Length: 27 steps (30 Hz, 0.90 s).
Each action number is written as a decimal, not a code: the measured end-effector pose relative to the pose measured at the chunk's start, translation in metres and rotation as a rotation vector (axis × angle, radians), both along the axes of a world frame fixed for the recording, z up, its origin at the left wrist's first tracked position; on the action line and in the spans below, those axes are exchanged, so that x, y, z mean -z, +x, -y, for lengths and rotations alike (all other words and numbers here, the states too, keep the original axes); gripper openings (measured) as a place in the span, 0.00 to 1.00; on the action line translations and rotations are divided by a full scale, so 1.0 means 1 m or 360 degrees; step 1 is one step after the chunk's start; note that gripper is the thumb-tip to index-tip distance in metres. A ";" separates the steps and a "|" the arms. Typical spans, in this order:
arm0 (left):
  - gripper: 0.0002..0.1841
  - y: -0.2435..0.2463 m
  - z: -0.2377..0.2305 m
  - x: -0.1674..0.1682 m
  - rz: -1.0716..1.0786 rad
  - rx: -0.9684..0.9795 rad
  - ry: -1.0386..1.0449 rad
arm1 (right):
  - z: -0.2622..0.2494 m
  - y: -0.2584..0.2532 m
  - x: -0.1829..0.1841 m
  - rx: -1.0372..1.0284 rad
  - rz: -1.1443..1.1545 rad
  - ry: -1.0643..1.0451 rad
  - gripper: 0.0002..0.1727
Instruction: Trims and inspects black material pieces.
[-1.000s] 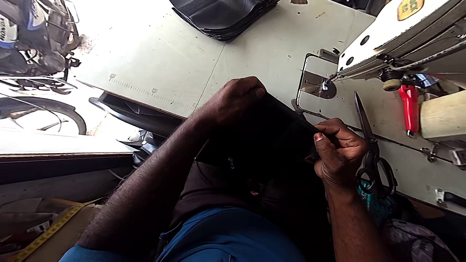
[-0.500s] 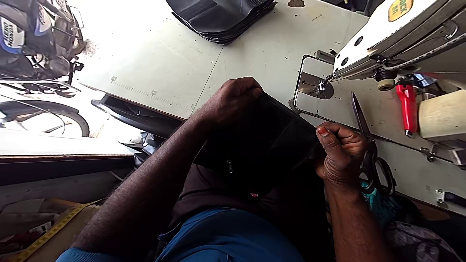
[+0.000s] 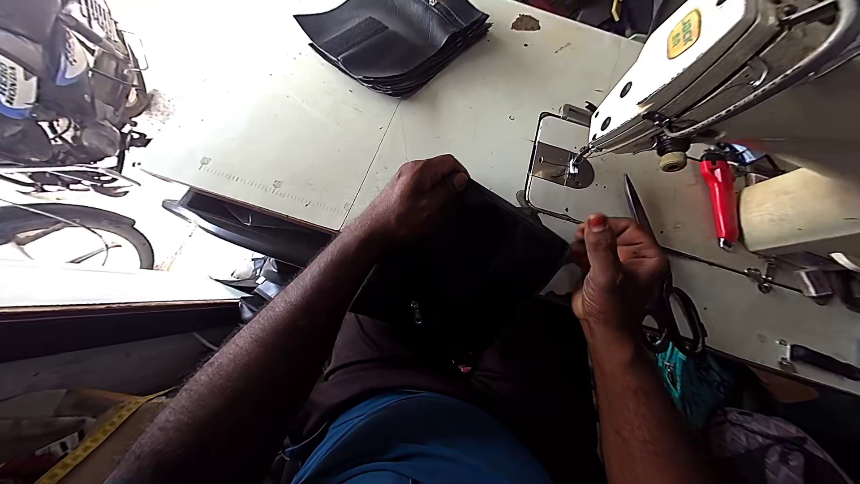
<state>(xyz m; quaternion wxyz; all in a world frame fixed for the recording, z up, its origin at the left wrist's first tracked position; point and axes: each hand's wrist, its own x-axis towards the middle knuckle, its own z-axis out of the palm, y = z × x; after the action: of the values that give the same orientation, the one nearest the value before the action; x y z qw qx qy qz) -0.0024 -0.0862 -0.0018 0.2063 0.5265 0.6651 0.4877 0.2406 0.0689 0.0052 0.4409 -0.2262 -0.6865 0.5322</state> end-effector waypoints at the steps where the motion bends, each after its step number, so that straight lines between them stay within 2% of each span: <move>1: 0.13 -0.001 0.000 0.000 -0.0011 -0.0006 -0.0003 | -0.006 0.000 -0.008 0.0207 0.0116 0.0189 0.09; 3: 0.13 0.000 0.000 0.001 -0.0030 -0.0013 -0.0013 | -0.025 0.000 -0.025 0.0587 0.0375 0.0662 0.18; 5: 0.13 0.001 0.001 0.001 -0.0051 -0.0031 -0.0033 | -0.044 -0.003 -0.040 0.0813 0.0621 0.1009 0.28; 7: 0.13 0.001 0.000 0.001 -0.0067 -0.0053 -0.0038 | -0.056 -0.007 -0.049 0.0877 0.0752 0.1175 0.27; 10: 0.13 0.001 0.000 0.000 -0.0089 -0.0065 -0.0047 | -0.062 -0.010 -0.054 0.0848 0.0780 0.1321 0.18; 17: 0.13 0.002 0.001 0.000 -0.0129 -0.0071 -0.0056 | -0.060 -0.012 -0.043 0.1007 0.0819 0.1516 0.14; 18: 0.13 0.002 0.001 0.001 -0.0126 -0.0073 -0.0052 | -0.058 -0.014 -0.044 0.1038 0.0870 0.1487 0.16; 21: 0.13 0.002 0.001 0.001 -0.0123 -0.0082 -0.0060 | -0.052 -0.016 -0.064 0.0952 0.1189 0.1121 0.34; 23: 0.14 0.002 0.001 0.001 -0.0122 -0.0082 -0.0061 | -0.042 -0.003 -0.075 0.0839 0.1074 0.0985 0.38; 27: 0.13 0.003 0.001 0.000 -0.0070 -0.0094 -0.0088 | 0.002 0.037 -0.062 0.0543 0.0896 0.1117 0.30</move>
<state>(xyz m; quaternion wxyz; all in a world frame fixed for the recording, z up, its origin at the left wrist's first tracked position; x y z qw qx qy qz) 0.0002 -0.0870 -0.0014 0.1916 0.5112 0.6980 0.4634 0.2773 0.0674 0.0676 0.3687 -0.3084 -0.8704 0.1064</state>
